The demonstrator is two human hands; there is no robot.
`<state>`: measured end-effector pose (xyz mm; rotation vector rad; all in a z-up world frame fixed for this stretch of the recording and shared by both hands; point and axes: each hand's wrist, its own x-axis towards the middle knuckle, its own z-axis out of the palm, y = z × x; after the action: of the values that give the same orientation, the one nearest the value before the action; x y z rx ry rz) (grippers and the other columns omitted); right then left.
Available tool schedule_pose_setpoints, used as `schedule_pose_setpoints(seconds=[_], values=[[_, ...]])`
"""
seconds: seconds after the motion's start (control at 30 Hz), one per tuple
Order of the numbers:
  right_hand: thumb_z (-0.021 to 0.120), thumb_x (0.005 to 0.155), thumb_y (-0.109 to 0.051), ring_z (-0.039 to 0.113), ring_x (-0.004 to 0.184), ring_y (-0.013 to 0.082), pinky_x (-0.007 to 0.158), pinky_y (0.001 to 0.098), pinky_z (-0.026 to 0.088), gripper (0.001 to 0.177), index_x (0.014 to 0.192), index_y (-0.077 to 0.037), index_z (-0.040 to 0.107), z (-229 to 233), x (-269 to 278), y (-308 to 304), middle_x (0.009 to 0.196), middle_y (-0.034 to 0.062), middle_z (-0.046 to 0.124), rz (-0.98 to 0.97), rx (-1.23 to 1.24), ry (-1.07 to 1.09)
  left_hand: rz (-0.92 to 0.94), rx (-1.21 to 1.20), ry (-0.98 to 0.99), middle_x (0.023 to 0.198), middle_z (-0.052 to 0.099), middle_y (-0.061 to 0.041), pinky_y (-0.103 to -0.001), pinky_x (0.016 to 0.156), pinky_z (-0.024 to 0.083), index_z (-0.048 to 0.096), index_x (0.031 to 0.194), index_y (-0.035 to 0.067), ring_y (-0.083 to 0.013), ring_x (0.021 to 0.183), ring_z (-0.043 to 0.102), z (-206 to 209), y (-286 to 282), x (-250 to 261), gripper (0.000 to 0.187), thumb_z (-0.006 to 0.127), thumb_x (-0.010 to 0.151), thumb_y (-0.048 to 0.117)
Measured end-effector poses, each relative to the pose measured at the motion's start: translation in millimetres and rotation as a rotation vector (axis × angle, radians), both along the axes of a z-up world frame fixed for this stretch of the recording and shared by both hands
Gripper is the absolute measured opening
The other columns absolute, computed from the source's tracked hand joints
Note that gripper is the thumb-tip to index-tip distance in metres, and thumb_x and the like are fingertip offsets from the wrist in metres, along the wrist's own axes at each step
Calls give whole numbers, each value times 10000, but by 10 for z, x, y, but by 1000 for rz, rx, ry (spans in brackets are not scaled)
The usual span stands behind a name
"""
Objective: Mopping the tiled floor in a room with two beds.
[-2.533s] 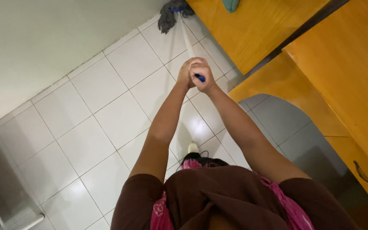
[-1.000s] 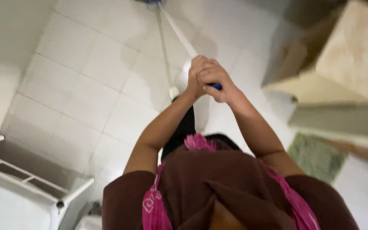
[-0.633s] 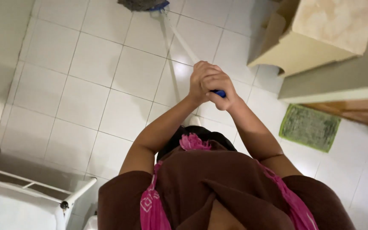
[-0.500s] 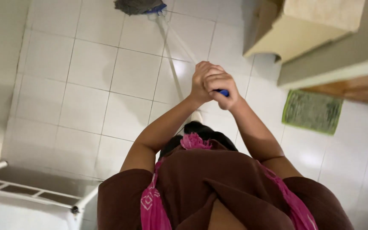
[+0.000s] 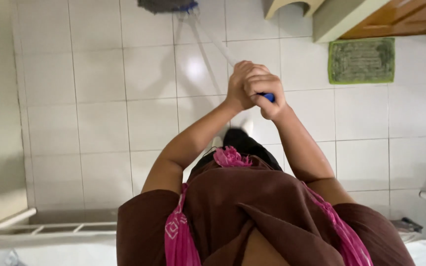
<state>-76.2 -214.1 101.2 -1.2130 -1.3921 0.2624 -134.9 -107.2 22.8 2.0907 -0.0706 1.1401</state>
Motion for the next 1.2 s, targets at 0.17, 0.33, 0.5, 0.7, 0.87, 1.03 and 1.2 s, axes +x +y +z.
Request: schedule_pose_setpoints(seconds=[0.17,0.33,0.5,0.7,0.87,1.03,1.2], values=[[545,667,-190,553,833,299,906,394,440,185,661,-15,485,33,-268,-480,729,128,569,-123,4,23,-46,25,41,907,682,17,-405,918,496,655,907,146,-228,864,661,-85,-466,-117,186,769,760,157],[546,674,-186,542,822,292,888,386,442,188,652,-15,472,40,-501,-914,715,121,565,-158,2,30,-79,36,3,941,702,7,-396,931,513,654,914,143,-221,911,678,73,-869,-326,180,764,772,159],[538,674,-179,560,805,280,905,396,440,168,651,-20,487,34,-688,-1537,709,109,566,-153,22,-1,-83,82,-102,947,707,-17,-398,856,556,671,917,144,-247,911,688,49,-1451,-483,162,753,778,164],[545,599,-181,554,777,278,873,387,445,139,619,-55,489,7,-1122,-2192,678,87,575,-128,49,-53,-155,158,-82,868,718,-20,-374,672,557,673,847,132,-219,765,710,107,-2114,-975,128,770,796,197],[538,551,-143,535,742,256,865,387,411,83,588,-84,493,-18,-1541,-2443,641,50,566,28,81,-121,-133,-80,115,768,668,-6,-361,666,571,612,761,128,-213,735,704,10,-2505,-1564,171,760,786,209],[540,522,-141,520,735,251,851,374,398,74,572,-98,507,186,-1844,-2562,615,33,552,125,91,-124,-3,-15,97,794,652,-40,-392,715,564,593,809,99,-254,765,685,199,-2649,-2010,192,751,780,204],[566,550,-142,537,773,255,867,378,399,73,592,-94,531,481,-2039,-2611,628,34,564,195,98,-151,45,82,56,856,651,-65,-418,768,562,576,877,86,-286,814,676,317,-2723,-2234,218,736,784,202]])
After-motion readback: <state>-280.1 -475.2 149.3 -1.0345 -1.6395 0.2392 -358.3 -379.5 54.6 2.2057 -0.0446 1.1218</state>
